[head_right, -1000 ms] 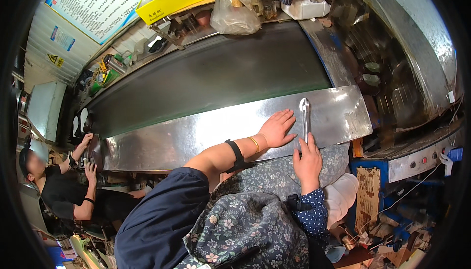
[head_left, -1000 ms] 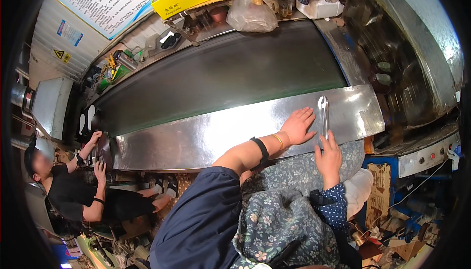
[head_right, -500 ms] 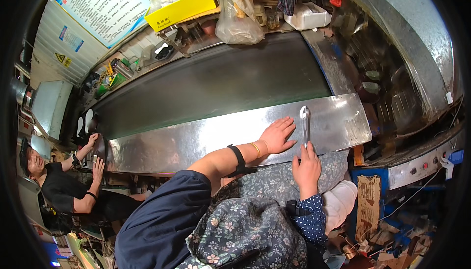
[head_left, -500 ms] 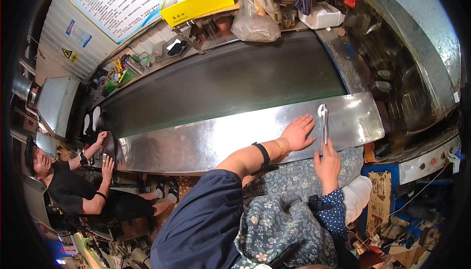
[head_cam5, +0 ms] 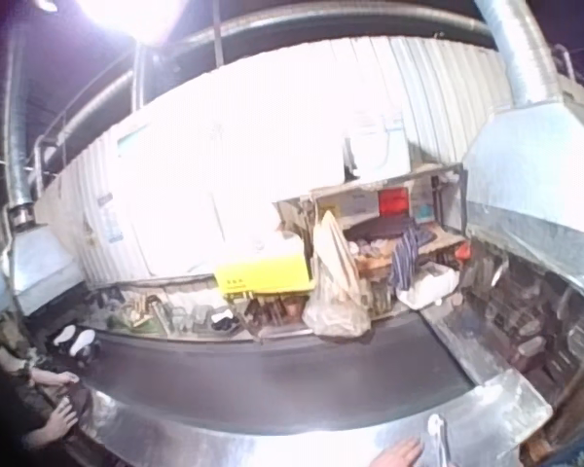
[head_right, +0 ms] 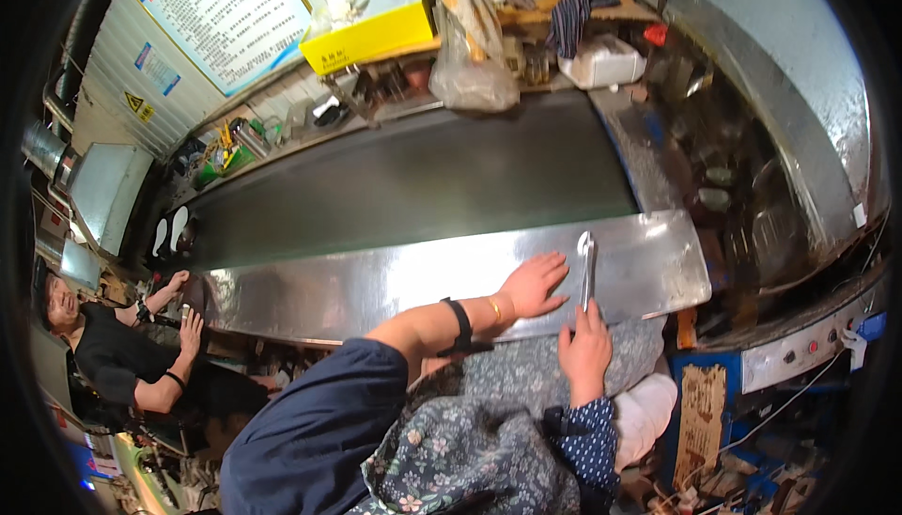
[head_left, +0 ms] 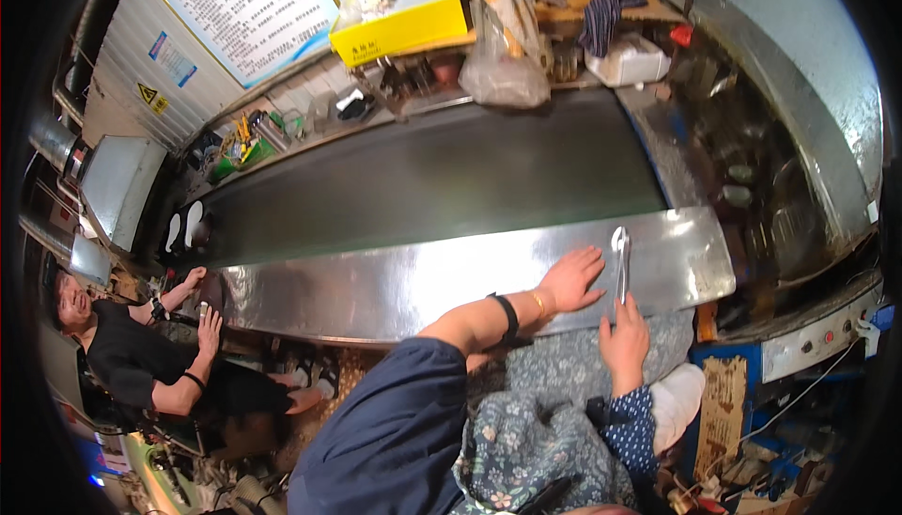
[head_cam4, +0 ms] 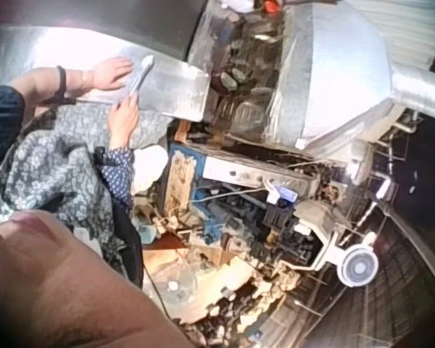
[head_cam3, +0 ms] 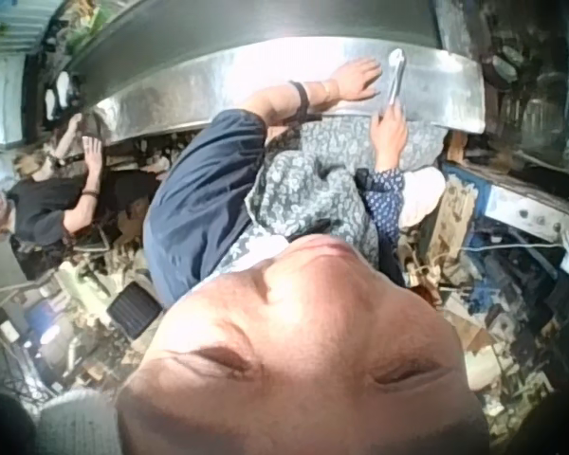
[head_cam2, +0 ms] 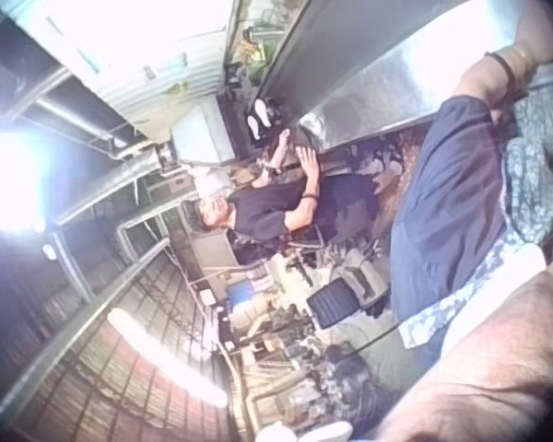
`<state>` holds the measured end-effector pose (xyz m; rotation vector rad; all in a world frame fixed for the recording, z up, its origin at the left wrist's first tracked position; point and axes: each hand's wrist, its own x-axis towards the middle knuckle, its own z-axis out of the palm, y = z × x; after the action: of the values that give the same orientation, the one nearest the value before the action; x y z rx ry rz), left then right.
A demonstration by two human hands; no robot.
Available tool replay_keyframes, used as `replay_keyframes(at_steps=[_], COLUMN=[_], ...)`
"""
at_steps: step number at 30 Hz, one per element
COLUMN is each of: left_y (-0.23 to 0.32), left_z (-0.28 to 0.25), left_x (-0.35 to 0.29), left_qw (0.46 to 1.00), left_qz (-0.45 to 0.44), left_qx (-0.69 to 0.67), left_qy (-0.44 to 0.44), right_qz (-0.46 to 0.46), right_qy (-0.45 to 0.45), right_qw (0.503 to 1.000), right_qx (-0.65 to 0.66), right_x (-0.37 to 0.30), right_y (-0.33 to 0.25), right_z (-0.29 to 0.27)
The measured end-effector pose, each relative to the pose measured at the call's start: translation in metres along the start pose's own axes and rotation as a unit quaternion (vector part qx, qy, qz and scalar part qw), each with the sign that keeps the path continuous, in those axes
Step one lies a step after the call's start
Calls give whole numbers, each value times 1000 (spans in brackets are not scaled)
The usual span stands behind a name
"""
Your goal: Manual assembly of shoe uppers to soles using pressure and mechanical assistance in a factory setting.
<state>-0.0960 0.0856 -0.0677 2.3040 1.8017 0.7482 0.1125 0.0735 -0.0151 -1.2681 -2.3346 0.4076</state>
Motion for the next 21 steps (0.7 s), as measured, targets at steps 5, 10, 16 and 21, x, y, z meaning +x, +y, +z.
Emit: replay_keyframes(at_steps=[5, 10, 16, 21], left_y=[-5, -22, -16, 2], left_z=[2, -6, 10, -4], left_x=[7, 22, 15, 3], left_qw=[999, 1000, 1000, 999], left_qz=[-11, 3, -4, -24], left_qx=[-20, -8, 1, 21], left_qy=[-36, 9, -10, -16], right_qz=[-4, -12, -6, -8], right_qy=[-3, -4, -20, -5], right_qw=[1000, 1000, 1000, 1000], right_qx=[-6, -5, -9, 10], right_x=[5, 17, 8, -1], right_y=[10, -2, 11, 4], right_z=[14, 3, 14, 2])
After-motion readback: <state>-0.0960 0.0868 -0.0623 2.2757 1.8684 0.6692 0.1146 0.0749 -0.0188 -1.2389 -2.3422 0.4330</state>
